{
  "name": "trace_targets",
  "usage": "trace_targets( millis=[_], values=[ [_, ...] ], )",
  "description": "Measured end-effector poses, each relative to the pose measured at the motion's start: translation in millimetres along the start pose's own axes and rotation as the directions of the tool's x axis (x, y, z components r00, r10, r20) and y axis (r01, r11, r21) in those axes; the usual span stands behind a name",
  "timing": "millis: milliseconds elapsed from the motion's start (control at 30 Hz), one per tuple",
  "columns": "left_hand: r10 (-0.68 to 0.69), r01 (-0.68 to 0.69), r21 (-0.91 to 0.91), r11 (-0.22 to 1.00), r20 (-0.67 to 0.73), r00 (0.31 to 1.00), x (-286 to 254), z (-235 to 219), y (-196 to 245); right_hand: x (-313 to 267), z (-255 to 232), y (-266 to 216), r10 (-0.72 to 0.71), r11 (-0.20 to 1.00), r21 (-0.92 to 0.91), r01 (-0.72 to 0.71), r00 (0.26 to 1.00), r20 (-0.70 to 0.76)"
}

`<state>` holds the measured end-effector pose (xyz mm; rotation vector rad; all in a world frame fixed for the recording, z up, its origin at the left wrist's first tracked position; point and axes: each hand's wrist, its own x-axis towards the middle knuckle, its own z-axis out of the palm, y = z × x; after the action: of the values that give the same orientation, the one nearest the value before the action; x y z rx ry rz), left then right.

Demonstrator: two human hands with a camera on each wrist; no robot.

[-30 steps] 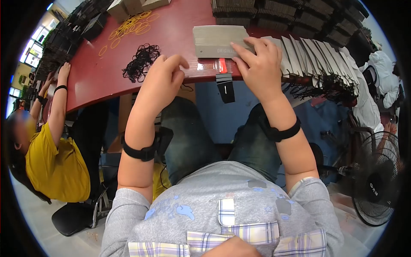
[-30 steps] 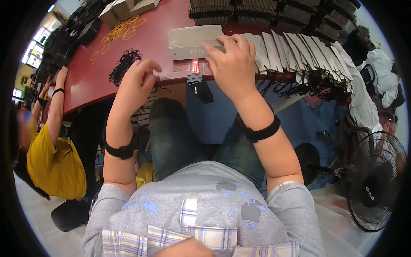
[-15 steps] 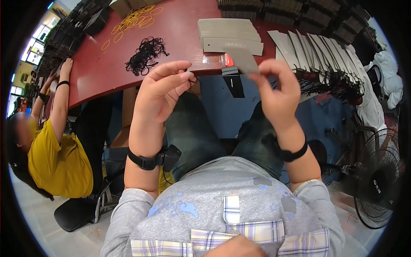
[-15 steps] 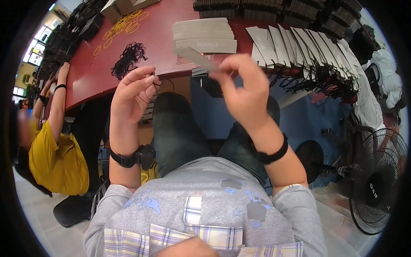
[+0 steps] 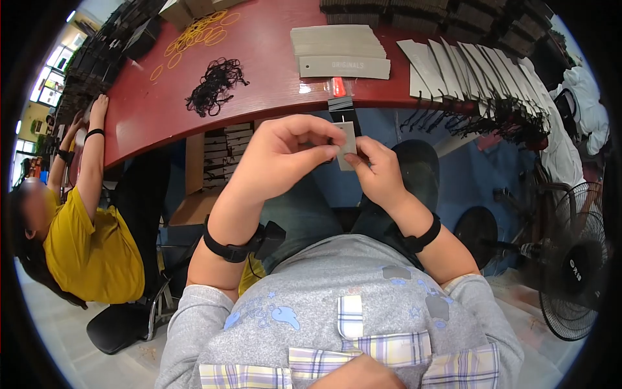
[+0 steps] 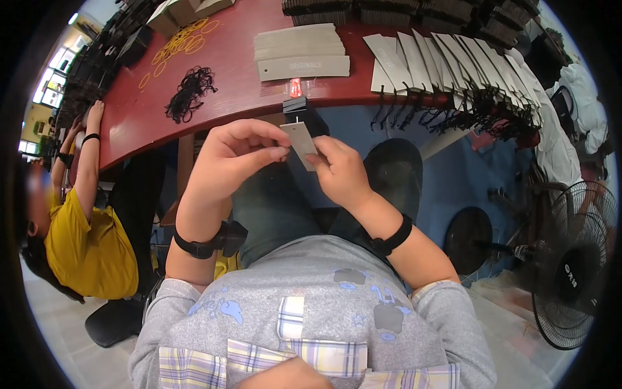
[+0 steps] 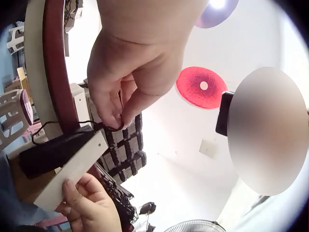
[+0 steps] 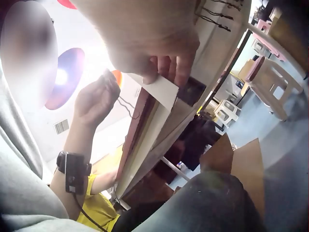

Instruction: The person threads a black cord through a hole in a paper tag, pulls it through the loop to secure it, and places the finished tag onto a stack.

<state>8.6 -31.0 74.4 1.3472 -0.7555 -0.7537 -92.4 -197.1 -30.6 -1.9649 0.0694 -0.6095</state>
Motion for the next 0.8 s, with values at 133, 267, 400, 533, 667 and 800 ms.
trace_targets(
  millis=[133,267,400,533,667,800],
  values=[
    [0.028,-0.022,0.187,0.982,-0.028,0.999,9,11,3,0,-8,-1,-0.034,0.996,-0.081,0.035,0.999,0.012],
    [0.111,-0.101,0.193,0.976,-0.043,0.993,19,9,-4,4,-11,-8,0.04,0.999,-0.02,-0.039,0.998,0.044],
    [0.103,-0.093,0.096,0.991,-0.101,0.99,30,11,-6,13,-9,0,0.105,0.994,-0.001,-0.105,0.989,0.104],
    [0.194,-0.176,0.11,0.978,-0.175,0.965,41,12,-11,15,-4,4,0.124,0.992,0.018,-0.126,0.987,0.105],
    [0.192,-0.165,0.137,0.977,-0.212,0.958,44,8,-11,12,-2,6,0.135,0.99,0.019,-0.137,0.986,0.098],
    [0.19,-0.166,0.129,0.978,-0.212,0.959,46,10,-9,12,-2,5,0.115,0.993,0.007,-0.117,0.989,0.089]
  ],
)
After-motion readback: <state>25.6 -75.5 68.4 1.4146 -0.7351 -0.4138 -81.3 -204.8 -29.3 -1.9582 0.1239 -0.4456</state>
